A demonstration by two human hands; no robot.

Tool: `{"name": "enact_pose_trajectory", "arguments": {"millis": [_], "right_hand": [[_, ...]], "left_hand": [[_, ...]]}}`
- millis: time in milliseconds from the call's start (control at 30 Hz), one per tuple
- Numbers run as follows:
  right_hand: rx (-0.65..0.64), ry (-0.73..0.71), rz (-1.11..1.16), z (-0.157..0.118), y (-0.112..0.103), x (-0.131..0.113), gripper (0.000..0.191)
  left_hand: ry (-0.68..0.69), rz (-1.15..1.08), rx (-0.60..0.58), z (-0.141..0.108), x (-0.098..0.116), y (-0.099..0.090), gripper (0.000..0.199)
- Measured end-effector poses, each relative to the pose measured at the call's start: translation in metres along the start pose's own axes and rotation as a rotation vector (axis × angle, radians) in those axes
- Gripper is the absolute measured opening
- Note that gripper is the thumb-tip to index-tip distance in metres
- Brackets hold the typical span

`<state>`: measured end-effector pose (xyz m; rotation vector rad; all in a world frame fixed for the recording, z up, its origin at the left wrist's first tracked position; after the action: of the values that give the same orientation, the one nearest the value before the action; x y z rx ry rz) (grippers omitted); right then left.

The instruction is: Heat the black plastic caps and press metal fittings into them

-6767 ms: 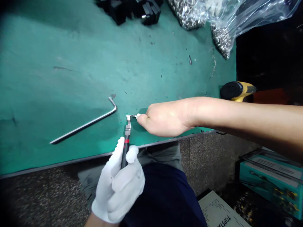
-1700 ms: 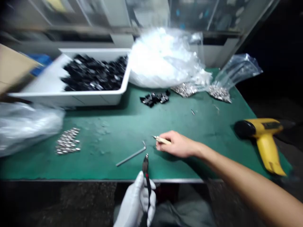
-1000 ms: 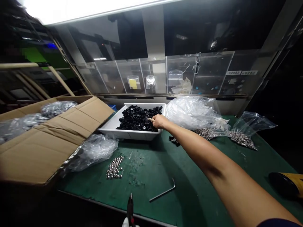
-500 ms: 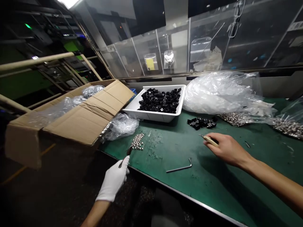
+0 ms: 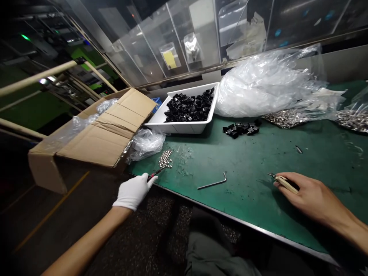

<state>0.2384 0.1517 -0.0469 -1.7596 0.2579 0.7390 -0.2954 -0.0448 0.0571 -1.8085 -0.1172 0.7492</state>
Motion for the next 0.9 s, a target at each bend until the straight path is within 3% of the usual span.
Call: {"name": "enact_pose_trajectory", "arguments": {"millis": [233, 700, 900], "right_hand": [[0.029, -0.003, -0.054, -0.001, 0.003, -0.003, 0.029], [-0.022, 0.027, -0.117, -0.001, 0.006, -0.010, 0.030], [-0.005, 0.015, -0.135, -0.003, 0.006, -0.014, 0.032]], "left_hand": [[0.128, 0.105, 0.018, 0.008, -0.003, -0.022, 0.050], [0.189, 0.224, 0.025, 0.013, -0.004, -0.041, 0.042], [0.200, 0.175, 0.037, 0.001, 0.005, -0.032, 0.050]]}}
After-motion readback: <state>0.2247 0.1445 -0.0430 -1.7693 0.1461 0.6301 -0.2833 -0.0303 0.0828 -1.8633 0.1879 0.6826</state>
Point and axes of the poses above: each hand's wrist, its own z-axis towards the middle knuckle, its own y-axis out of the palm, x = y × z, the point moved 6 cm from there along z, towards the middle knuckle, and after that the axes turned 4 degrees about y, right-handed, at the moved point
